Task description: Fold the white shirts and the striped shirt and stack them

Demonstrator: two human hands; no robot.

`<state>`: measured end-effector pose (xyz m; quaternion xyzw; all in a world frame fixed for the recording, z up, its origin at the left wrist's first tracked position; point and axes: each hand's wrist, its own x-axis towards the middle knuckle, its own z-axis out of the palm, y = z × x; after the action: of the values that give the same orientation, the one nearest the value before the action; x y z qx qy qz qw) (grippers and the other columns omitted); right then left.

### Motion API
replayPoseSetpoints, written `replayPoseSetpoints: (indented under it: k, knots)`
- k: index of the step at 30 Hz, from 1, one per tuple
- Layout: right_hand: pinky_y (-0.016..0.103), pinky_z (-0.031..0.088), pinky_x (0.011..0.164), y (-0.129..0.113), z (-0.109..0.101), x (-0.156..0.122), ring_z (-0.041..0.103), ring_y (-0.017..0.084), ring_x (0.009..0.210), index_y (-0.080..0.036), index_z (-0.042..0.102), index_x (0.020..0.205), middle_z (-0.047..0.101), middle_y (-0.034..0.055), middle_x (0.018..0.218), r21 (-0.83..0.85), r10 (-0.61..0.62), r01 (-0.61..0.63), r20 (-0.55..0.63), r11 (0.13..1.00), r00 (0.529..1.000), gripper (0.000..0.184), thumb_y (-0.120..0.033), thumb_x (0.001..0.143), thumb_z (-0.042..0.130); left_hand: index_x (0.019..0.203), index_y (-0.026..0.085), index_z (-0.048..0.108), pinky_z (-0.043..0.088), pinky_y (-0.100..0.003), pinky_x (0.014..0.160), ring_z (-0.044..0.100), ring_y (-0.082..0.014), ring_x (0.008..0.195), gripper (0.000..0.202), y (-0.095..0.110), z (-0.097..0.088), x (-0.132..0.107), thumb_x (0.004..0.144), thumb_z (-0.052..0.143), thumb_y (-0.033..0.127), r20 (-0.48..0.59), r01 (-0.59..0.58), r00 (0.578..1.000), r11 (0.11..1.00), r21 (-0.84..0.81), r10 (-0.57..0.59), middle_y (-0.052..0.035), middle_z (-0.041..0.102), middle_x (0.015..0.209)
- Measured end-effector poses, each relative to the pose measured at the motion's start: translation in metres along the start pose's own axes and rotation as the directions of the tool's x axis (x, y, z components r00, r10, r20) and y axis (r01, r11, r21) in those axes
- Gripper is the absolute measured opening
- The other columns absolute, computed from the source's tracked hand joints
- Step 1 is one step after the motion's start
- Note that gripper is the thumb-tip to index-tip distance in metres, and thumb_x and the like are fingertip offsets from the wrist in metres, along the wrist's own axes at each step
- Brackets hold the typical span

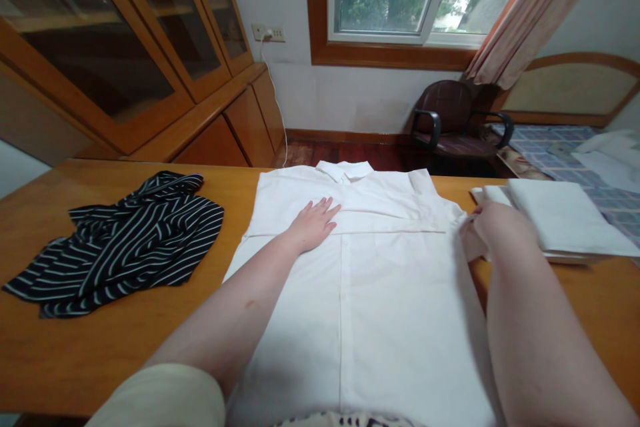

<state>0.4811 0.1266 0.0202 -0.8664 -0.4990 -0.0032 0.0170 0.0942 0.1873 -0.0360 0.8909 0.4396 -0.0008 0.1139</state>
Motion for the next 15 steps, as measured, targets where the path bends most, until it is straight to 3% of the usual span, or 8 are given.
replayPoseSetpoints:
  k: [3,6,8,10,12,15]
  knots:
    - [0.038,0.047,0.073,-0.014,-0.028,-0.021,0.061,0.027,0.090,-0.020,0.069,0.104,0.061,0.0165,0.104,0.158,0.145,-0.107,-0.253,0.982,0.957,0.031,-0.023,0.083,0.046,0.147,0.024,0.025,0.013,-0.045,0.115,0.013,-0.0209,0.143,0.053,0.001,-0.001,0.000,0.096,0.028,0.036,0.003,0.001,1.000,1.000,0.001,-0.001,-0.0077,0.017,0.155]
    - [0.034,0.045,0.090,-0.028,-0.050,-0.043,0.055,0.026,0.108,-0.015,0.067,0.106,0.055,0.0164,0.118,0.273,0.095,0.086,-0.587,0.958,0.804,0.032,-0.021,0.086,0.042,0.147,0.024,0.025,0.012,-0.044,0.115,0.013,-0.0208,0.143,0.053,0.002,-0.001,0.000,0.096,0.027,0.036,0.010,0.004,1.000,1.000,-0.001,-0.004,-0.0074,0.017,0.156]
    - [0.032,0.041,0.099,-0.039,-0.055,-0.053,0.050,0.025,0.117,-0.014,0.066,0.108,0.052,0.0160,0.125,0.241,-0.007,0.237,-0.686,0.941,0.727,0.033,-0.020,0.088,0.039,0.147,0.024,0.025,0.012,-0.044,0.115,0.013,-0.0210,0.143,0.053,0.002,-0.001,0.000,0.096,0.027,0.037,0.009,0.001,1.000,1.000,-0.003,-0.001,-0.0075,0.017,0.156]
    - [0.035,0.041,0.102,-0.052,-0.047,-0.059,0.049,0.024,0.120,-0.016,0.065,0.110,0.050,0.0144,0.131,0.188,-0.185,0.410,-0.675,0.893,0.714,0.034,-0.019,0.089,0.038,0.147,0.023,0.025,0.012,-0.045,0.115,0.013,-0.0215,0.143,0.053,0.001,0.000,0.000,0.096,0.027,0.036,0.003,-0.002,1.000,1.000,-0.004,0.002,-0.0079,0.017,0.156]
    - [0.040,0.043,0.101,-0.069,-0.028,-0.063,0.052,0.024,0.119,-0.018,0.064,0.112,0.050,0.0127,0.134,0.148,-0.444,0.639,-0.601,0.755,0.665,0.033,-0.018,0.088,0.042,0.147,0.023,0.027,0.012,-0.045,0.115,0.014,-0.0220,0.143,0.053,0.000,0.002,0.001,0.095,0.029,0.036,-0.006,-0.004,1.000,1.000,-0.005,0.004,-0.0082,0.018,0.155]
    - [0.047,0.038,0.106,-0.099,0.013,-0.070,0.053,0.024,0.119,-0.016,0.061,0.117,0.048,0.0136,0.138,0.142,-0.761,0.890,-0.471,0.433,0.446,0.035,-0.015,0.084,0.047,0.146,0.021,0.029,0.013,-0.045,0.115,0.016,-0.0221,0.142,0.054,-0.004,0.005,0.002,0.094,0.032,0.036,-0.038,-0.015,0.999,0.999,-0.033,0.013,-0.0087,0.022,0.154]
